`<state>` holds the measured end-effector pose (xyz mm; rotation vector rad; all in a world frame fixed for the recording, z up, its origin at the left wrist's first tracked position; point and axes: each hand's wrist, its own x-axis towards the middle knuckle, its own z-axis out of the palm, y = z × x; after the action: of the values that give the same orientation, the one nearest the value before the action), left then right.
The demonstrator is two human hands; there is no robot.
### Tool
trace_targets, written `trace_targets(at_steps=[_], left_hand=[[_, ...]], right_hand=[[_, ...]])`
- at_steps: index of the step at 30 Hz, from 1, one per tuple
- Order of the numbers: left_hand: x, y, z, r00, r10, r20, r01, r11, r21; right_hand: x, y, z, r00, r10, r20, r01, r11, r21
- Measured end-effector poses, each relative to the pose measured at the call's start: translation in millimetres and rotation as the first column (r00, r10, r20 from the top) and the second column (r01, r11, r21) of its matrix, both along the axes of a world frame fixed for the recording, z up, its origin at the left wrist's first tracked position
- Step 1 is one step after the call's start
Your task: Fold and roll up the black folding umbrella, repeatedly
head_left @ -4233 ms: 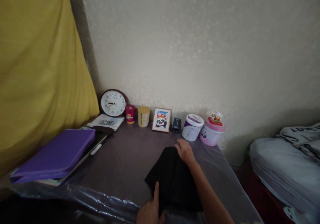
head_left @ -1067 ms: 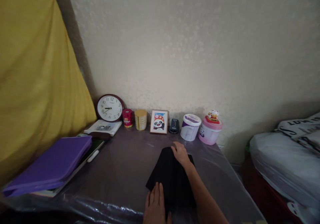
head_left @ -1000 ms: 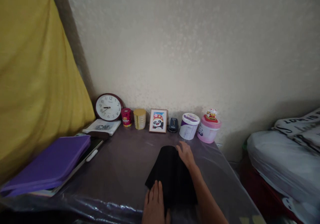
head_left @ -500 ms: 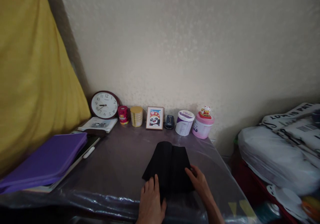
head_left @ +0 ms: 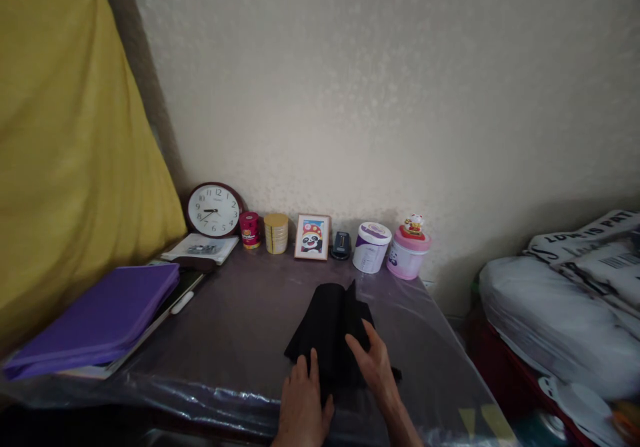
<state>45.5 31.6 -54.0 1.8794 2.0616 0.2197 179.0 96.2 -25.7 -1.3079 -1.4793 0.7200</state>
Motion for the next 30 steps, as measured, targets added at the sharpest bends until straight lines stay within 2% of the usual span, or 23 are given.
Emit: trace_targets(at_steps=[2, 4, 8, 11, 14, 17, 20, 23, 25, 28, 30], left_hand=[[1, 0, -0.4, 1.0, 0.002, -0.006, -0.002, 1.0, -0.004], [1, 0, -0.1, 1.0, 0.002, -0.01, -0.002, 1.0, 0.006], [-1, 1, 1.9, 1.0, -0.015, 0.008, 0.014, 1.0, 0.027], [-2, 2, -2.0, 0.999, -0.035, 0.024, 0.034, 0.999, 0.039], [-3, 2, -9.9, 0.998, -0.053, 0.044, 0.05, 0.996, 0.068], [-3, 2, -12.2, 0.997, -0.056, 0.056, 0.052, 0.996, 0.077], [-9, 2, -7.4, 0.986, -0.111, 0.128, 0.098, 0.99, 0.098], [-24, 2, -1.8, 0.942, -0.208, 0.265, 0.175, 0.974, 0.145], [-38, 4, 1.7, 0.911, -0.229, 0.343, 0.186, 0.97, 0.153], [-58, 11, 9.7, 0.913, -0.129, 0.387, 0.07, 0.984, 0.163], [-64, 20, 17.0, 0.904, -0.114, 0.411, 0.002, 0.965, 0.263]], right_hand=[[-16, 3, 6.3, 0.995, 0.1, -0.012, -0.1, 0.995, -0.021], [-32, 5, 6.4, 0.991, 0.132, -0.018, -0.133, 0.991, -0.036], [-55, 7, -6.4, 0.983, 0.181, 0.044, -0.177, 0.982, -0.072], [-64, 7, -18.1, 0.963, 0.18, 0.2, -0.162, 0.981, -0.103], [-69, 8, -25.8, 0.899, 0.154, 0.409, -0.11, 0.985, -0.13], [-70, 10, -26.9, 0.803, 0.186, 0.566, -0.129, 0.982, -0.139], [-71, 11, -22.7, 0.742, 0.211, 0.636, -0.158, 0.978, -0.139], [-72, 10, -17.9, 0.721, 0.23, 0.654, -0.204, 0.972, -0.117], [-71, 8, -16.4, 0.71, 0.244, 0.66, -0.246, 0.965, -0.092], [-70, 3, -17.4, 0.678, 0.259, 0.688, -0.305, 0.951, -0.057], [-69, 1, -20.8, 0.645, 0.261, 0.718, -0.335, 0.941, -0.04]])
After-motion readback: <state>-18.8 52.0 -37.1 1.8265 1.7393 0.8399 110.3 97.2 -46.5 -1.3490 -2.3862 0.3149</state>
